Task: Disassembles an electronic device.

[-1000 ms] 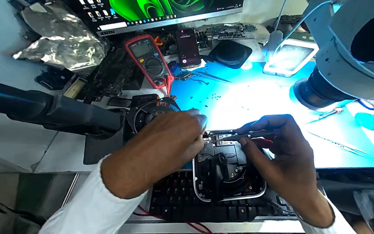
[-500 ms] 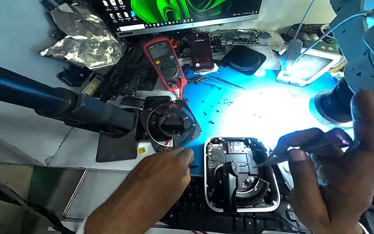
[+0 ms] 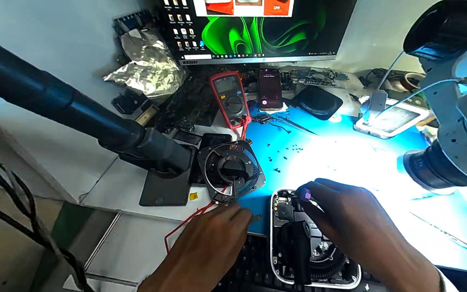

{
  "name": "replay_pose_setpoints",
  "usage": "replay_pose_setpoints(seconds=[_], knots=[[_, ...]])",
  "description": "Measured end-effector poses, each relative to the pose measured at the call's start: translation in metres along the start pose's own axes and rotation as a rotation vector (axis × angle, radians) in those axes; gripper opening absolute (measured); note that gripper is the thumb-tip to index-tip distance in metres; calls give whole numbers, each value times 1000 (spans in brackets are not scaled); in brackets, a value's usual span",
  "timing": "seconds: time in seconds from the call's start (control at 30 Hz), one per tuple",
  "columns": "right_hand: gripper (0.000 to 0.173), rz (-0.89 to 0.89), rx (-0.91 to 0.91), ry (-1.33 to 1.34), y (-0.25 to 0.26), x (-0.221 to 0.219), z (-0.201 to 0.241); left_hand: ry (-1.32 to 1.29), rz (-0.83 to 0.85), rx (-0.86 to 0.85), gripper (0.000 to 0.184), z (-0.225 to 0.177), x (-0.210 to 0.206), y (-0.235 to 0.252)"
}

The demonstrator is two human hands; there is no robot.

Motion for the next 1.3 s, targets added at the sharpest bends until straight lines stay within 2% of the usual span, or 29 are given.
replay_pose_setpoints(seconds=[0.13, 0.3, 0.43, 0.83, 1.07, 1.3], knots=[[15, -36, 2, 1, 1, 4, 3, -42, -88, 11, 23, 1, 11, -9], [7, 22, 163, -124, 4, -19, 23, -83, -114, -1, 25, -2, 12, -15], [11, 64, 291, -198, 6, -24, 30, -94, -139, 29, 24, 3, 17, -21], [23, 191, 597, -350, 0, -26, 39, -50, -386, 210, 24, 40, 37, -15], [20, 230, 662, -316, 8, -26, 38, -41, -365, 173, 27, 40, 32, -10], [15, 237, 599, -221, 11, -24, 30, -32, -375, 175, 28, 40, 34, -7]])
Point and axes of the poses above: each hand's wrist, its own y-axis towards the middle knuckle, its own x-axis out of the back of the hand, z = x × y, the point moved 10 cm from there along y, towards the middle knuckle, and after that the axes turned 4 degrees about y, right-handed, at the moved point
